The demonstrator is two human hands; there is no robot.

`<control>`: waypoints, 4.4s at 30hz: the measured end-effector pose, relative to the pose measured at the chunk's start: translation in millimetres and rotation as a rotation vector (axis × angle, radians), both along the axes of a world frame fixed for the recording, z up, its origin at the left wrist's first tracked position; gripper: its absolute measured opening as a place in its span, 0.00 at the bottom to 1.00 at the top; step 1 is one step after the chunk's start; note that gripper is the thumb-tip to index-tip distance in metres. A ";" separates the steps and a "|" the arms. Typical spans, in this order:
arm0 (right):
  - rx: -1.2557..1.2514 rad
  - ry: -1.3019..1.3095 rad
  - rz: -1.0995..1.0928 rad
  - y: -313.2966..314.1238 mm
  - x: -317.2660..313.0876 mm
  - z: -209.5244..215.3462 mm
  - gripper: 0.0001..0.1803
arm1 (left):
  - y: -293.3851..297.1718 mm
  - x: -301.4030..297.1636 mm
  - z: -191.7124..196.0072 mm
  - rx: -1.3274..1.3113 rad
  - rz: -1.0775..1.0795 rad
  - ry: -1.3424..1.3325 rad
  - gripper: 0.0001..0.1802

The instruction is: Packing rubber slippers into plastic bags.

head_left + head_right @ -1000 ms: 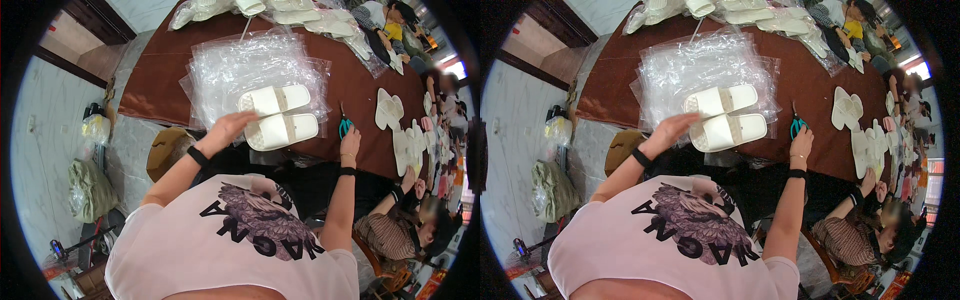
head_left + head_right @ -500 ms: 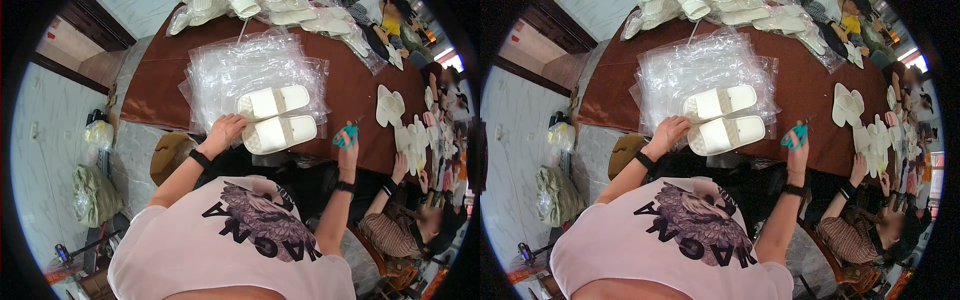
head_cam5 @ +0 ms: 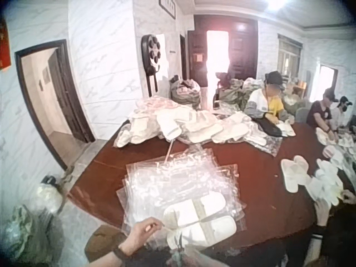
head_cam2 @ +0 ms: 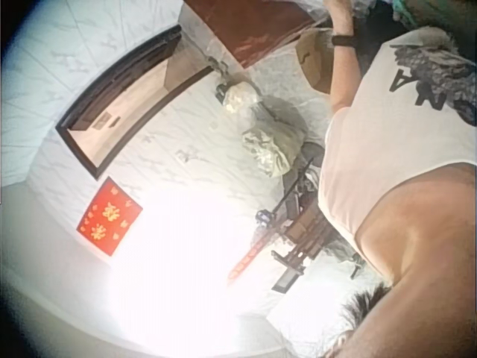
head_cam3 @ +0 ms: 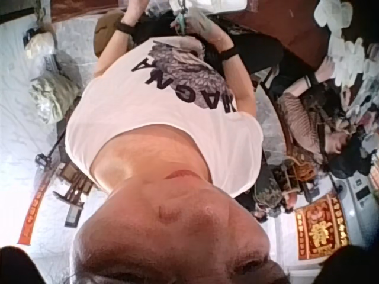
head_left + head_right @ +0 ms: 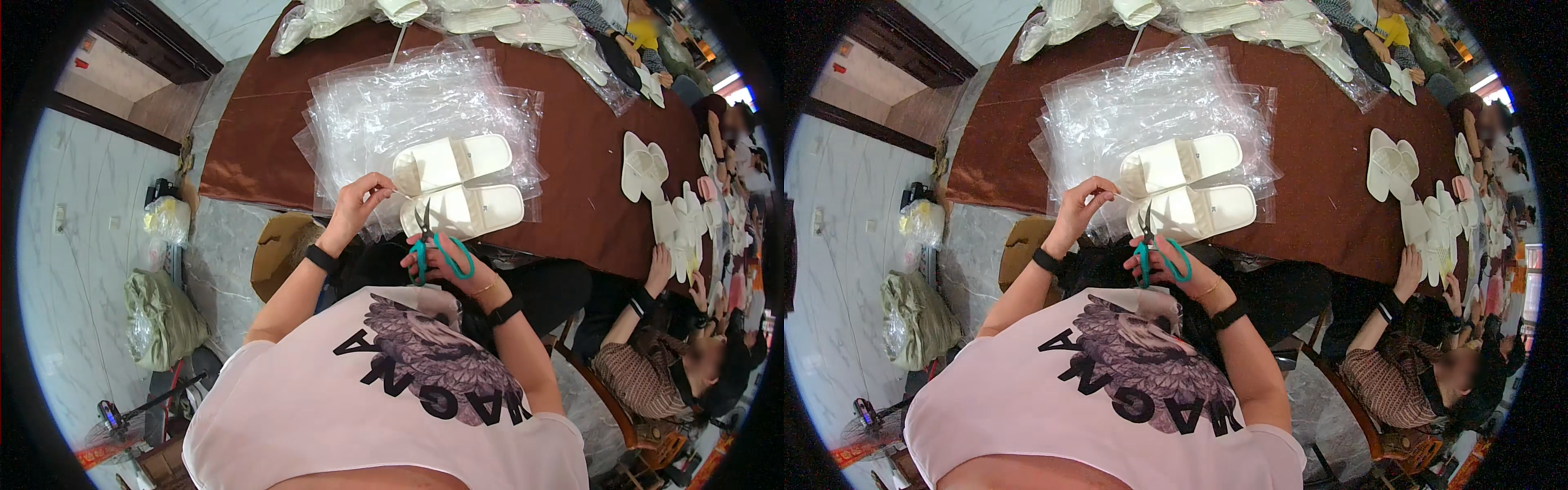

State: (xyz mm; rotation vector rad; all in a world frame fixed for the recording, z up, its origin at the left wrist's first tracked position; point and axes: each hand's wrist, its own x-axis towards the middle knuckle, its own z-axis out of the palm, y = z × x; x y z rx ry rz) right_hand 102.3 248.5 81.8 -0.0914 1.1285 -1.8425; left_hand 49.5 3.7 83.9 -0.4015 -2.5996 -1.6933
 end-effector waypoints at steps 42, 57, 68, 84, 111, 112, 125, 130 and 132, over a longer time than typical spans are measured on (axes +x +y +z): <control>0.247 0.422 -0.334 2.5 -31.0 5.2 0.18 | 24.5 21.0 -36.4 -0.366 0.161 0.278 0.25; 0.289 0.445 -0.371 0.0 -34.5 -1.4 0.19 | 16.5 -18.5 -61.3 -0.677 0.025 0.259 0.12; 0.388 0.427 -0.313 -1.9 -40.0 5.3 0.23 | -25.8 -12.8 -21.0 0.324 0.471 -0.058 0.05; 0.383 0.453 -0.309 -5.0 -36.9 3.0 0.21 | 42.6 -5.3 -50.9 -0.637 0.297 0.131 0.13; 1.928 0.799 -0.026 136.1 -86.3 3.5 0.30 | 5.5 0.6 -12.5 -0.307 0.500 -0.051 0.08; 1.957 0.935 -0.120 131.2 -86.7 4.8 0.25 | 7.7 2.2 -10.4 -0.290 0.468 -0.036 0.08; 0.629 0.646 -0.619 45.7 -122.3 -47.1 0.11 | 44.6 -14.1 -40.1 -0.375 0.191 -0.136 0.24; 0.383 0.524 -0.628 43.8 -115.7 17.1 0.07 | 43.5 -9.3 -51.6 -0.468 0.202 -0.049 0.27; 0.396 0.507 -0.626 44.2 -116.1 21.4 0.07 | 45.4 -9.6 -51.7 -0.510 0.196 -0.044 0.28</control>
